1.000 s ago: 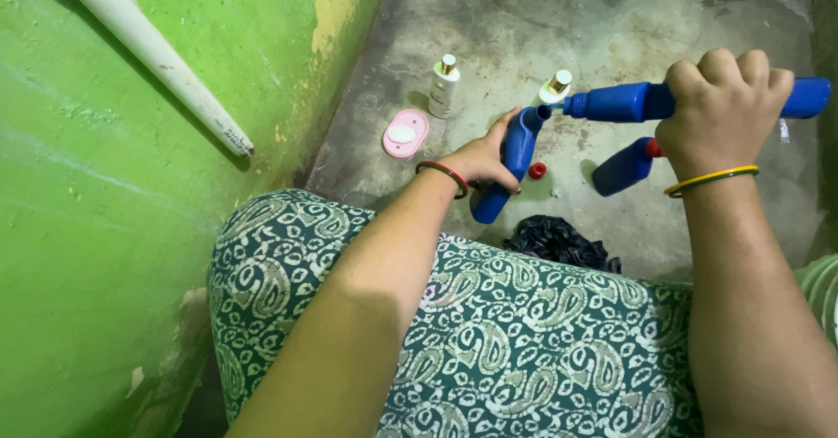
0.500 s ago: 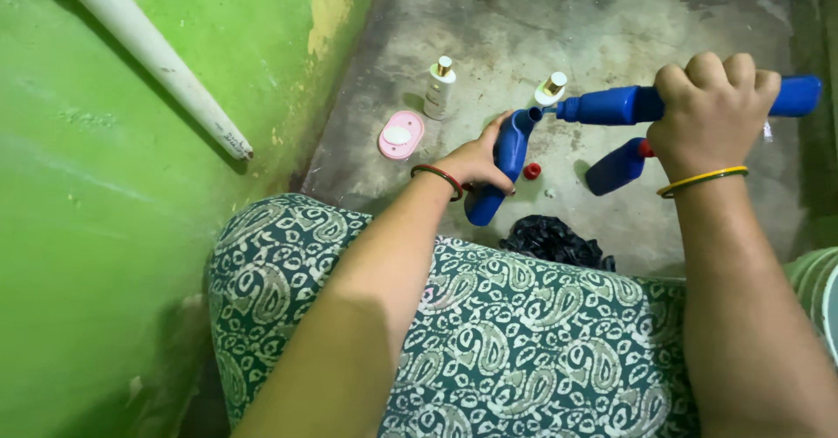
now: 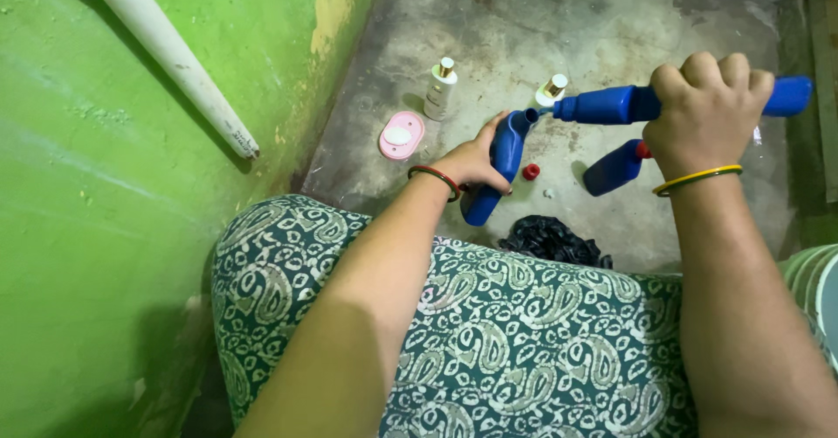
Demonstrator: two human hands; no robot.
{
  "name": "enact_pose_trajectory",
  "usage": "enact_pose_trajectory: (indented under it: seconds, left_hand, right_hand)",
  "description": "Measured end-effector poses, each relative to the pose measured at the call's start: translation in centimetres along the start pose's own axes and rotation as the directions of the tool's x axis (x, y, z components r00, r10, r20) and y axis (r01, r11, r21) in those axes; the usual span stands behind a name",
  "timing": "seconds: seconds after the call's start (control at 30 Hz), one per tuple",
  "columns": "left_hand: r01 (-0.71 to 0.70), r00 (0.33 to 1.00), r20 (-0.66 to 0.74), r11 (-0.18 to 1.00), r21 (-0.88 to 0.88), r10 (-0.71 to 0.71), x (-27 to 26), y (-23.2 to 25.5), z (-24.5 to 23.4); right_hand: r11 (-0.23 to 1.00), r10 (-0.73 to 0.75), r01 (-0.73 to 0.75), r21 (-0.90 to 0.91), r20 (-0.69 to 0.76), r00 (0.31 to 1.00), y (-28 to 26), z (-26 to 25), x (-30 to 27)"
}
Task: The person sits on the floor and pours a blue liquid from a large blue bottle into a smaller blue bottle. They handle the bottles and their caps, transferring the contents between the containers.
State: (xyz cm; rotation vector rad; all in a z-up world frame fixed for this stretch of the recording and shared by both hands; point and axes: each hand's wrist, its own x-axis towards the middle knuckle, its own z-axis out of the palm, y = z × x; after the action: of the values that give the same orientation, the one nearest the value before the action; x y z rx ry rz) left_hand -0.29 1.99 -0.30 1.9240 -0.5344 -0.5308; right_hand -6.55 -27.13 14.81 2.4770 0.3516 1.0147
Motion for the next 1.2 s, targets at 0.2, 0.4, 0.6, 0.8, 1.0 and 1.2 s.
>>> enact_pose_trajectory:
  seconds: [0.2,0.4,0.6,0.8,1.0,1.2]
  left_hand:
    - [-0.039,0.999,-0.002,0.994,-0.098,0.039,-0.5,1.5,0.0]
    - [-0.154,0.986,-0.085,0.983,-0.104,0.145,-0.4,3.0,-0.1]
    - [-0.155,0.984,-0.110,0.972,-0.178,0.137,0.5,3.7,0.2]
    - [-0.228,0.965,-0.164,0.961,-0.156,0.203,1.8,1.9,0.6]
    - [-0.052,0.987,-0.160,0.934,-0.355,-0.005,1.0,3.1,-0.3]
    - [-0.262,0.917,-0.357,0.946,-0.193,0.181,2.6,0.7,0.3]
  right_hand:
    - [0.971,0.158,-0.175,0.165,0.115,0.981,-1.2,0.5,0.1]
    - [0.800,0.312,-0.456,0.389,0.379,0.871,-2.1,2.7,-0.7]
    - [0.432,0.257,-0.608,0.666,0.555,0.791,-3.4,9.5,-4.0]
    - [-0.138,0.024,-0.851,0.507,0.860,0.509,-5.1,8.6,-3.3]
    - [-0.353,-0.005,-0.732,0.583,0.781,0.624,-7.0,6.7,-2.4]
    - [-0.265,0.086,-0.718,0.644,0.757,0.647,-8.2,6.9,-2.4]
